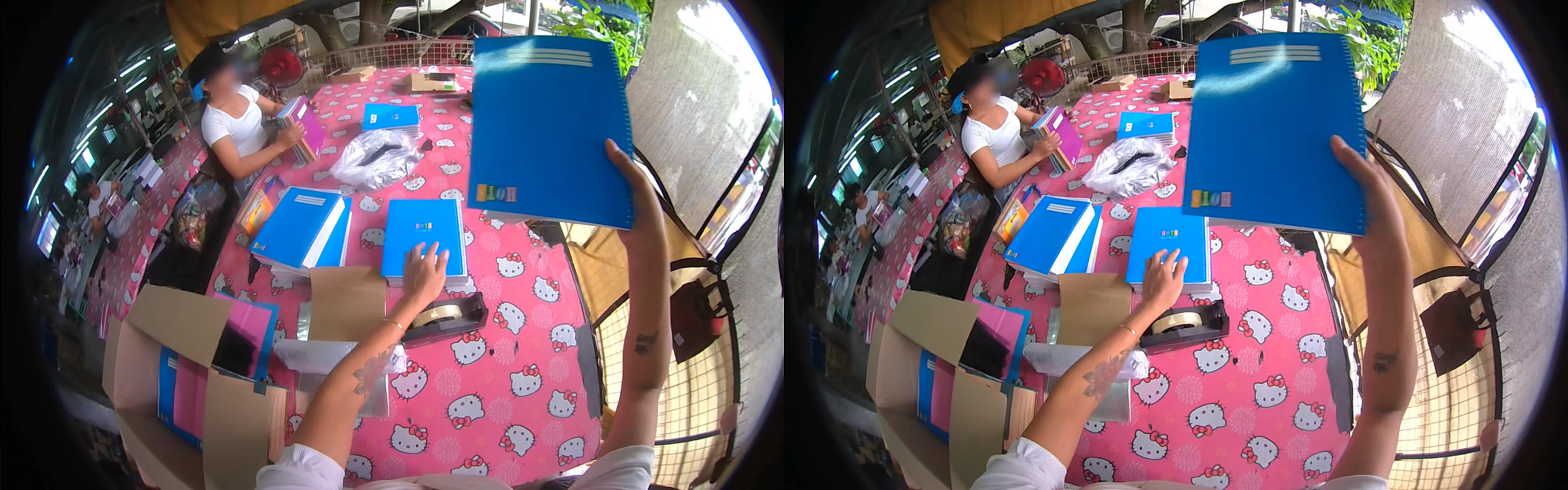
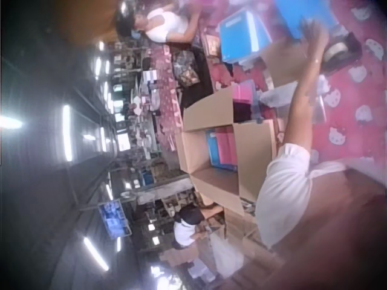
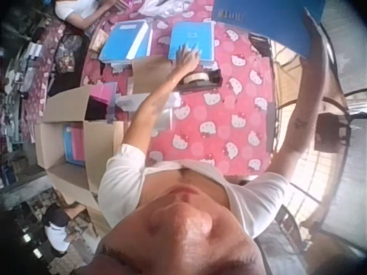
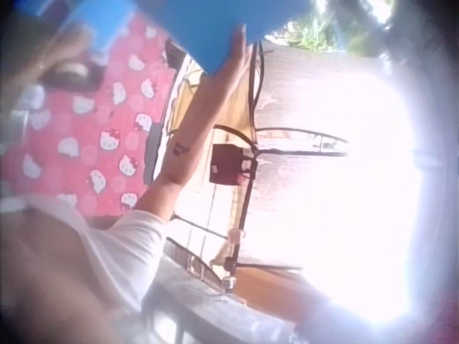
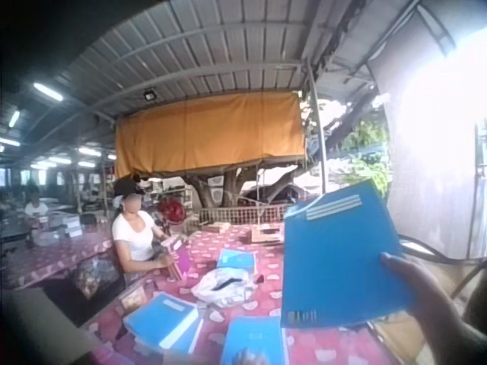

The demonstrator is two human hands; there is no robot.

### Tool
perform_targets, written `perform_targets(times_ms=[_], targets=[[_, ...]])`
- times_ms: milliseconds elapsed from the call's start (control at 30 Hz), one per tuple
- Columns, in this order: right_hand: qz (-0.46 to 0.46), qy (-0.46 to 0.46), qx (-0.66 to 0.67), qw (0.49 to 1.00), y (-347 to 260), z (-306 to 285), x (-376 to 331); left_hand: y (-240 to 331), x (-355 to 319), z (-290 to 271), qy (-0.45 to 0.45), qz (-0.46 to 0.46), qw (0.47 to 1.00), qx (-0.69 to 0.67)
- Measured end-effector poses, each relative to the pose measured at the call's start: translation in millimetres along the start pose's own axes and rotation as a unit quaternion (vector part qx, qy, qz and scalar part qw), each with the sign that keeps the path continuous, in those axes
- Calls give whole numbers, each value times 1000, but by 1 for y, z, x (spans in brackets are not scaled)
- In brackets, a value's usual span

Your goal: The person packs spiral notebooks into cardboard boxes by picking them up from a table and checking their covers. They handle different colored notebooks, stack them, and use a brush to sweep the table surface.

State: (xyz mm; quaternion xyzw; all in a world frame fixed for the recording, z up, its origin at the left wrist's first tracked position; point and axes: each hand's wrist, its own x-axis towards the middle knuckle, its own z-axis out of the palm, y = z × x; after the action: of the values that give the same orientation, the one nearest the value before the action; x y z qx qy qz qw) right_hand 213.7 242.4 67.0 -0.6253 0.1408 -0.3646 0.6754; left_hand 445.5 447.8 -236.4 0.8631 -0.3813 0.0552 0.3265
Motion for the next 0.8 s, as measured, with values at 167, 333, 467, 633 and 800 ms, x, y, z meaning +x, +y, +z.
perform_targets(times_ms=[167, 333, 467, 633, 800], targets=[[86, -13, 130, 988, 33, 55, 15, 53, 33, -37, -280, -211, 540, -765], [155, -44, 162, 973, 99, 53, 41, 52, 68, -149, -125, -147, 401, -895], [222, -52, 130, 965, 194, 76, 44, -16, 78, -161, -172, -146, 710, -667], [284, -74, 138, 946, 323, 77, 41, -73, 70, -85, -141, -291, 755, -570], [347, -124, 88, 926, 370, 107, 39, -152, 38, -47, -86, -313, 655, -683]])
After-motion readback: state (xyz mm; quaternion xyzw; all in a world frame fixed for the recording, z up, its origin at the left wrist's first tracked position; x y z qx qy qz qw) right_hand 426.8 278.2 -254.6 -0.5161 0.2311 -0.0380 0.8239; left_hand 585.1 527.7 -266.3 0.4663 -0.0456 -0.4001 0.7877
